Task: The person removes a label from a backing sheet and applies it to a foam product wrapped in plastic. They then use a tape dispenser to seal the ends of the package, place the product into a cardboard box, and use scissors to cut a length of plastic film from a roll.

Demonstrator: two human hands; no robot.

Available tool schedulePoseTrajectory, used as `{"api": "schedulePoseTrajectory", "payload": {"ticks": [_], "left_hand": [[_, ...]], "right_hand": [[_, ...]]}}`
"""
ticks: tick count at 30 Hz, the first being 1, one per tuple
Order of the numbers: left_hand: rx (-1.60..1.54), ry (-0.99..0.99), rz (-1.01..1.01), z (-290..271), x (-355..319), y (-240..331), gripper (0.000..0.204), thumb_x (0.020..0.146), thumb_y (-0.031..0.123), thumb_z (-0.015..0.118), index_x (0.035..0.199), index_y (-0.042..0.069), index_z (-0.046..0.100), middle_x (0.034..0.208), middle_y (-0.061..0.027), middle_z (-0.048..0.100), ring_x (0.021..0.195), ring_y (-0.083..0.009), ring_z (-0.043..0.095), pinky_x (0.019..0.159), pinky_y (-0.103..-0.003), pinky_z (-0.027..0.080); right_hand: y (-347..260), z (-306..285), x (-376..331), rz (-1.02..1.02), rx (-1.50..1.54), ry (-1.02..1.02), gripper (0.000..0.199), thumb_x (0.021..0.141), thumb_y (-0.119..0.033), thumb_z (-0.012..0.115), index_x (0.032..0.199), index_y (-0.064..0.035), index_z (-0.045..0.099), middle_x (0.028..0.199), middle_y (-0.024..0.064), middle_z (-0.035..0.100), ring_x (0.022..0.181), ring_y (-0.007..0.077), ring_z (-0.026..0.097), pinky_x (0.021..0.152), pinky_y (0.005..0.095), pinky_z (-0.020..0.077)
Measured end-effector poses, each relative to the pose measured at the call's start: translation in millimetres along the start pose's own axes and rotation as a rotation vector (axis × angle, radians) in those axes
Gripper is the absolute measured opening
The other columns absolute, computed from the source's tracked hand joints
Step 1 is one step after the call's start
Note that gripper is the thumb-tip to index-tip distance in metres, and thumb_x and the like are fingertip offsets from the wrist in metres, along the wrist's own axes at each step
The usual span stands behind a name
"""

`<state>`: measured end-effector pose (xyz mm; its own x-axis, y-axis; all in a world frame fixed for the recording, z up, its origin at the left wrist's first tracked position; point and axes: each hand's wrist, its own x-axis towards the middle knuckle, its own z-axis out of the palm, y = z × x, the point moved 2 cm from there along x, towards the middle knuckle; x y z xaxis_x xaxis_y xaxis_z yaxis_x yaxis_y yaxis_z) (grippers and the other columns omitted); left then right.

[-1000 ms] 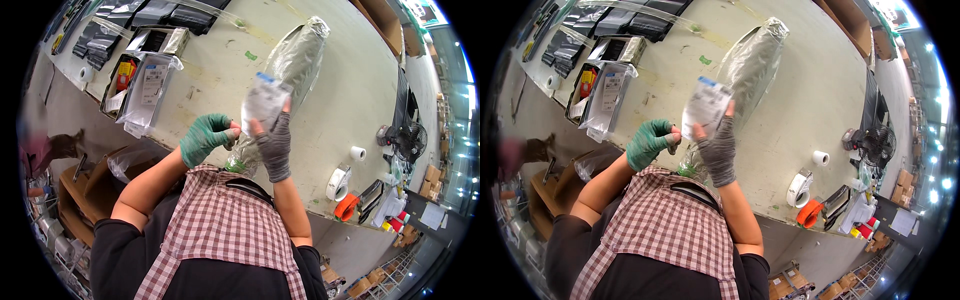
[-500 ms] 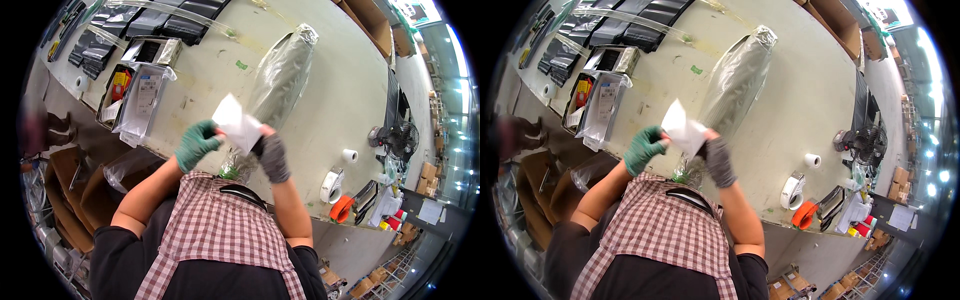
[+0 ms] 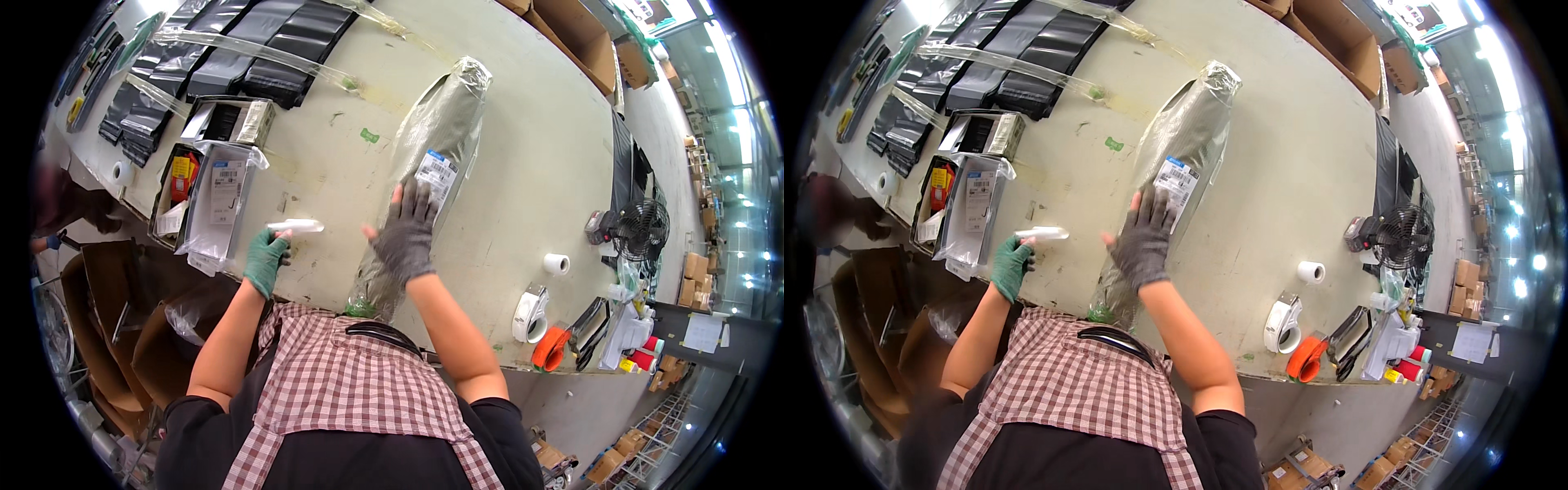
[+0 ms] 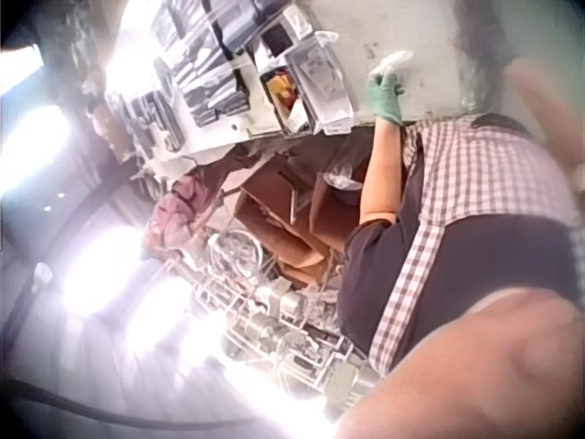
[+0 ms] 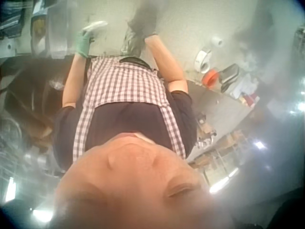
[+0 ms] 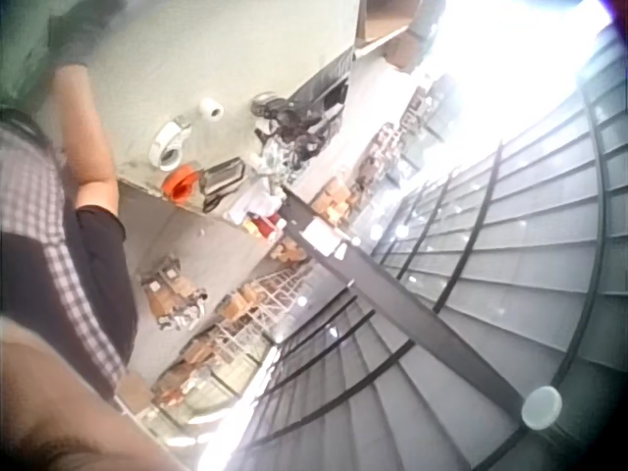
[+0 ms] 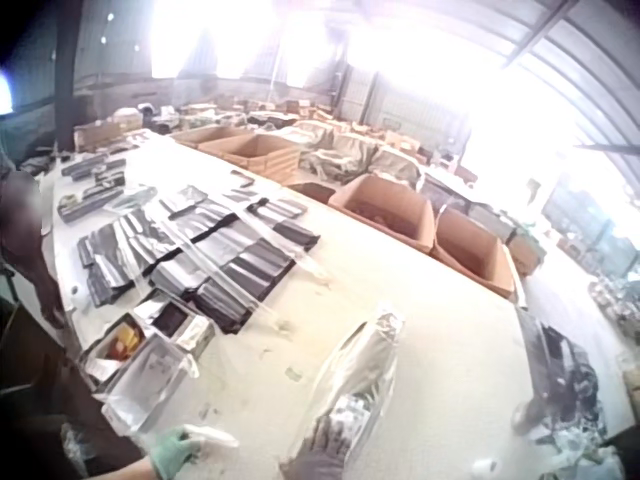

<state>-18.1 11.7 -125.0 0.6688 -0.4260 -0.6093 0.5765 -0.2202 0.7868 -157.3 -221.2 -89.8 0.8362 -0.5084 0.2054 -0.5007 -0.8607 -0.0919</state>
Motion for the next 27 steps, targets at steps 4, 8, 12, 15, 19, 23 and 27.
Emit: {"api": "schedulePoseTrajectory", "payload": {"ticks": [4,8,12,15,19,23,27], "left_hand": [[0.177,-0.086,-0.030,18.8,-15.4,18.0,0.032,0.089,0.039,0.061,0.089,0.008,0.058,0.068,-0.0012,0.056,0.056,-0.0076,0.053,0.045,-0.022,0.044],[0.564,-0.571,0.017,57.1,-26.8,10.2,0.033,0.089,0.034,0.062,0.100,0.004,0.057,0.083,-0.0055,0.060,0.070,-0.0127,0.058,0.061,-0.027,0.049],[0.485,-0.731,-0.185,104.2,-21.8,-31.8,0.044,0.088,0.039,0.060,0.111,0.003,0.054,0.096,-0.0086,0.060,0.084,-0.0167,0.058,0.076,-0.030,0.050],[0.218,-0.809,-0.489,134.3,-25.8,-34.7,0.042,0.090,0.040,0.055,0.113,0.005,0.052,0.106,-0.0124,0.059,0.092,-0.0214,0.061,0.079,-0.031,0.051],[-0.250,-1.272,-0.912,184.7,-40.8,-34.0,0.054,0.090,0.040,0.044,0.131,0.004,0.046,0.131,-0.0151,0.051,0.118,-0.0296,0.051,0.102,-0.046,0.038],[-0.457,-1.235,-0.976,251.8,2.8,-40.5,0.056,0.094,0.044,0.040,0.129,0.001,0.047,0.127,-0.0128,0.054,0.111,-0.0295,0.055,0.099,-0.046,0.041],[-0.697,-1.244,-0.655,355.2,65.9,-38.1,0.049,0.095,0.041,0.043,0.126,0.003,0.050,0.119,-0.0094,0.059,0.103,-0.0223,0.059,0.093,-0.038,0.048]], "right_hand": [[72.4,11.9,81.1,0.116,0.007,0.110,0.074,0.078,-0.045,0.059,0.138,-0.0092,0.035,0.143,0.0238,0.028,0.127,0.0425,0.032,0.103,0.0570,0.0259],[71.6,15.9,40.3,0.133,0.207,0.277,0.077,0.076,-0.041,0.063,0.137,-0.0079,0.031,0.141,0.0285,0.026,0.125,0.0476,0.030,0.102,0.0561,0.0288],[11.1,-21.2,-114.4,0.343,0.943,-0.063,0.089,0.082,-0.035,0.065,0.143,0.0029,0.014,0.146,0.0311,0.017,0.137,0.0394,0.021,0.111,0.0427,0.0211],[21.1,-15.6,-194.3,0.797,1.444,-0.228,0.087,0.081,-0.032,0.068,0.142,0.0043,0.018,0.138,0.0208,0.037,0.126,0.0279,0.039,0.105,0.0368,0.0322],[80.4,-107.3,-205.2,0.917,1.806,-0.236,0.063,0.078,-0.026,0.067,0.130,0.0026,0.044,0.113,0.0108,0.059,0.102,0.0186,0.056,0.087,0.0315,0.0452],[98.5,-154.7,-262.3,0.930,1.817,-0.336,0.075,0.078,-0.044,0.066,0.130,0.0035,0.042,0.119,0.0120,0.057,0.106,0.0225,0.057,0.091,0.0359,0.0460],[82.5,-133.6,-242.1,0.969,1.788,-0.329,0.073,0.080,-0.046,0.065,0.129,0.0028,0.043,0.116,0.0107,0.058,0.103,0.0206,0.056,0.088,0.0343,0.0465]]}}
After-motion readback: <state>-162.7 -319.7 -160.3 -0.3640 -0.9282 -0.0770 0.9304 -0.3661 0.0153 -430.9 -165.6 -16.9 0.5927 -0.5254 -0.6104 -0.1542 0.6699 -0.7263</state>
